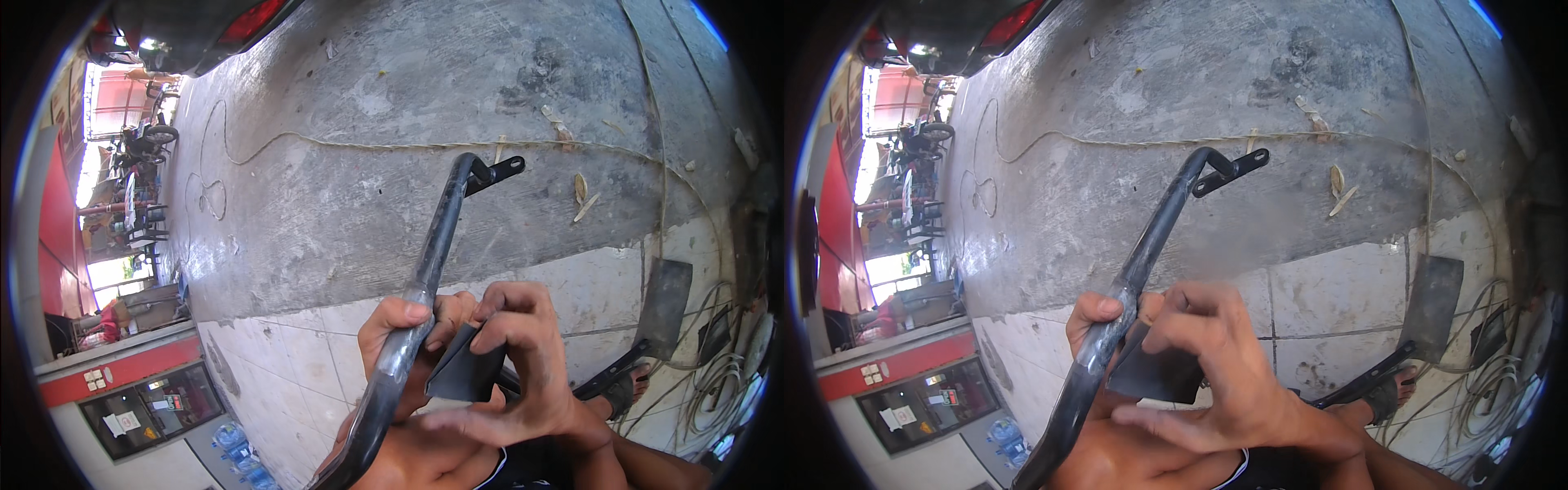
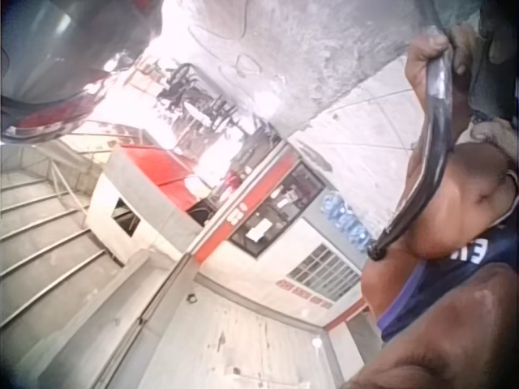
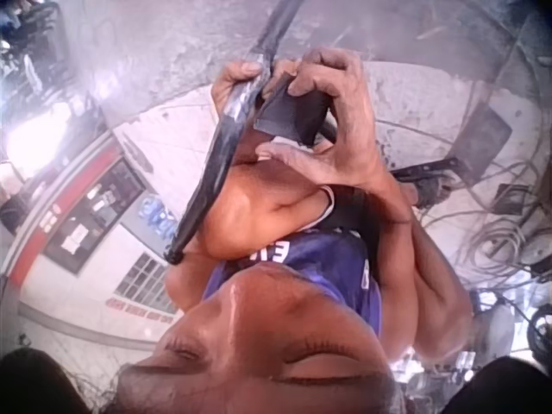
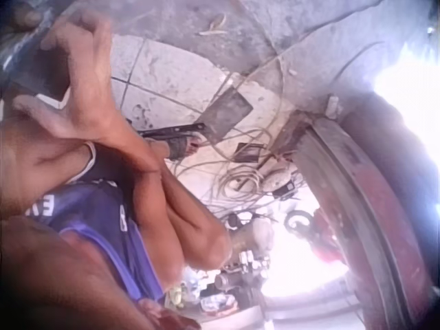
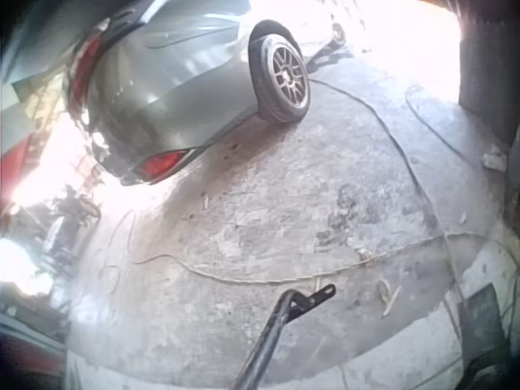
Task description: The person sits on the floor and sands a black metal bar using a sanding block. They rotate the bar to sand different sides and edges, then inspect the surface.
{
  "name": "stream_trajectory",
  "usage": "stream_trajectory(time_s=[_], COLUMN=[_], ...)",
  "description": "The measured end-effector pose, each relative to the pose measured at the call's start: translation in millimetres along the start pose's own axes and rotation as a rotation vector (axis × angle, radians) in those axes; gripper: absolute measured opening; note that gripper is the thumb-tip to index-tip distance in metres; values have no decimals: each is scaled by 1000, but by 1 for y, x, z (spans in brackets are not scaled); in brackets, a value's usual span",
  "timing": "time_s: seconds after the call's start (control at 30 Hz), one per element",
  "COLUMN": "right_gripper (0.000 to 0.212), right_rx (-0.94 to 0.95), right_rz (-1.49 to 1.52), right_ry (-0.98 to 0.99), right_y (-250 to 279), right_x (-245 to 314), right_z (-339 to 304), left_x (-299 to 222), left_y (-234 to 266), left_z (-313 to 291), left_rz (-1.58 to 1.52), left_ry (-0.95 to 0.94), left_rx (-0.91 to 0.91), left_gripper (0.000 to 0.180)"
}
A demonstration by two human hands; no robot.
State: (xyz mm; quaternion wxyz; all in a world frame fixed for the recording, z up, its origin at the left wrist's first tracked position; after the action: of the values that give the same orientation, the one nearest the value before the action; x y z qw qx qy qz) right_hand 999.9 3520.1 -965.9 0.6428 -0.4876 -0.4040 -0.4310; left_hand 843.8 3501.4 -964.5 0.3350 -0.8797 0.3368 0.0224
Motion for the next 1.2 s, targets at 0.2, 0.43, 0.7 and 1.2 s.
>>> stream_trajectory(time_s=[0.2, 0.43, 0.7, 1.2], right_gripper=[68, 49, 46, 35], right_rx=[-201, -253, -224, -18], right_rz=[383, 856, 876, -128], right_ry=[-454, -709, -694, 230], right_y=[12, 18, 13, -13], right_x=[-22, -44, -37, -4], right_z=[0, 12, 15, 1], left_x=[2, 2, 2, 3], left_y=[-3, 3, 11, 14], left_z=[7, 13, 15, 18], left_rz=[106, 2, -3, -121], left_ry=[-150, -155, -161, -67], left_rx=[-47, 7, -35, 143], left_gripper=[46, 48, 47, 44])
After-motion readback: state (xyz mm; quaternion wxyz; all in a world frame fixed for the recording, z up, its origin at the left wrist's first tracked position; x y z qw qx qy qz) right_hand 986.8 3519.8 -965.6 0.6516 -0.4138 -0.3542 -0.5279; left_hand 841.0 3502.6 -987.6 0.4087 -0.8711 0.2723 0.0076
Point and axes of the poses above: each hand's wrist, its own z-axis towards the middle knuckle, its own y-axis out of the back of the hand, x = y × z, the point moved 3 cm from there along z, towards the middle knuckle, and after that the axes turned 14 degrees about -x, right-handed, at the moved point
